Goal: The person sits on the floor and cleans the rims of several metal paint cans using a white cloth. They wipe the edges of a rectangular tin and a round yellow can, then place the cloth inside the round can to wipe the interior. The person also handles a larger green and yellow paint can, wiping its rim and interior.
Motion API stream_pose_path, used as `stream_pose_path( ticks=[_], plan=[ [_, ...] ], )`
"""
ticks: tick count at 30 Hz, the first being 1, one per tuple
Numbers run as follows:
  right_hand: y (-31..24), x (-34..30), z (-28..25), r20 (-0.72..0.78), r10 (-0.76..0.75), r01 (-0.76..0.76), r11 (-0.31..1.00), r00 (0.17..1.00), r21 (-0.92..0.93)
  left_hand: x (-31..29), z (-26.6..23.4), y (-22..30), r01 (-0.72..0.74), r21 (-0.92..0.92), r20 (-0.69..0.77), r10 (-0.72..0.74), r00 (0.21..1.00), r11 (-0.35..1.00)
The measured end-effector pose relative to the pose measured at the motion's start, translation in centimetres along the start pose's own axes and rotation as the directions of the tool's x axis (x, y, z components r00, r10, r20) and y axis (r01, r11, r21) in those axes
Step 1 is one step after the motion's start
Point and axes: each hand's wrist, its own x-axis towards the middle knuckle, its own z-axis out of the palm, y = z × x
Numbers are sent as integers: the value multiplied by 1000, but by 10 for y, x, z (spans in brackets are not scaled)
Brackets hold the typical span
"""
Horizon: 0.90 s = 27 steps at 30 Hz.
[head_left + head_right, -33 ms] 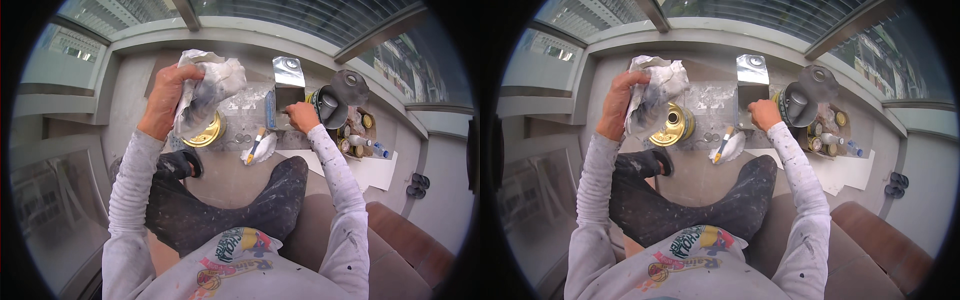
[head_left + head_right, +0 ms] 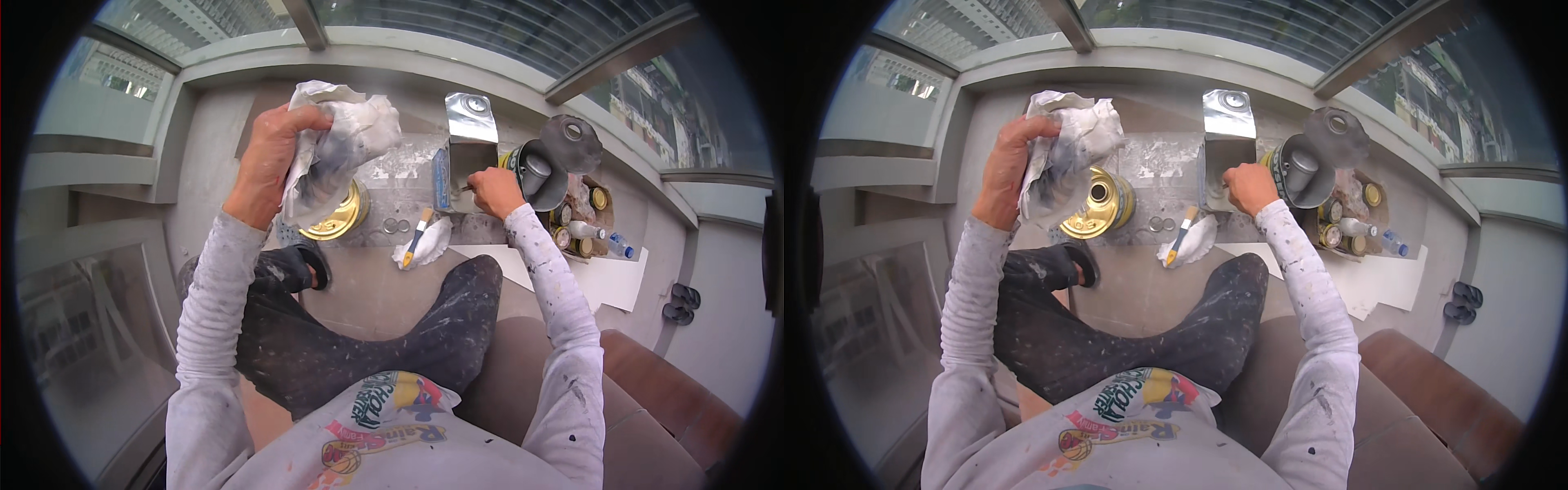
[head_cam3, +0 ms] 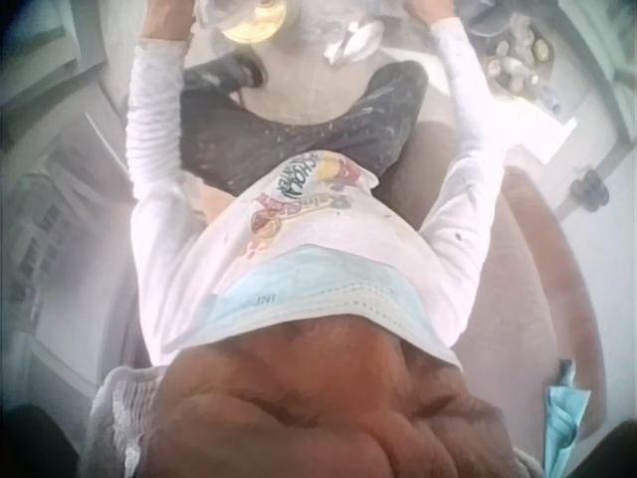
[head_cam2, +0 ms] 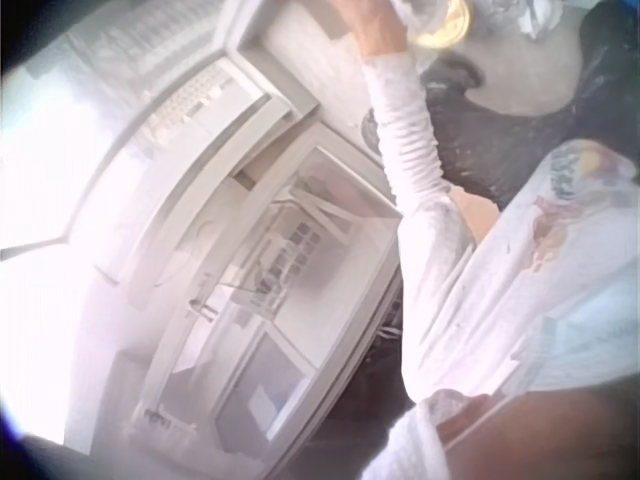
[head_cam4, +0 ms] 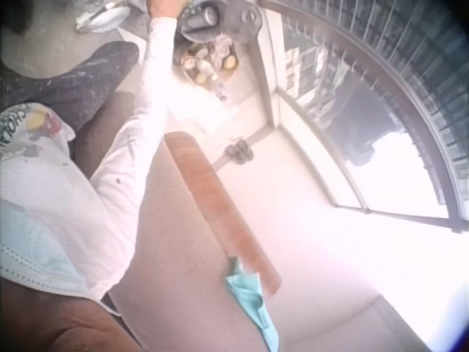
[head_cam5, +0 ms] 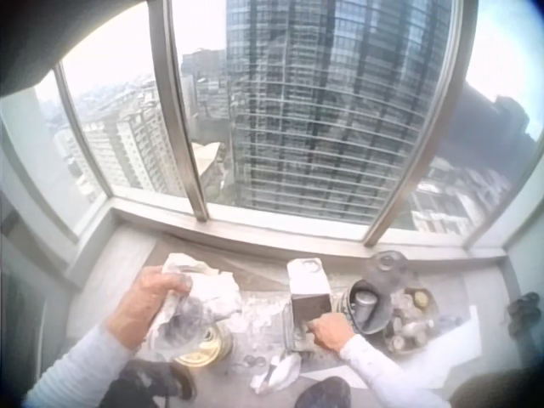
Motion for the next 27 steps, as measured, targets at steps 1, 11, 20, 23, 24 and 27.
stream_pose_path(
  ticks=[1,11,20,23,24,27],
  plan=[
    [2,-3,-9,16,0,0,1000,1000,-16,-1,2,3,-2,-9,3,3,1000,1000],
    [1,26,3,-257,-34,-6,988,966,-155,-4,9,7,-25,-30,-27,24,999,999],
    [-5,2,-12,56,-1,9,990,998,-139,-5,-3,6,-29,-14,-39,28,999,999],
    [-11,5,-42,-27,7,-10,993,1000,-115,-8,3,10,-41,0,-55,41,998,999],
    [-13,8,-47,-70,10,-18,993,997,-115,-9,4,11,-47,14,-67,48,997,999],
    [1,20,-30,-221,-44,8,987,974,-162,-2,3,7,-36,27,-38,37,999,999]
  ],
)
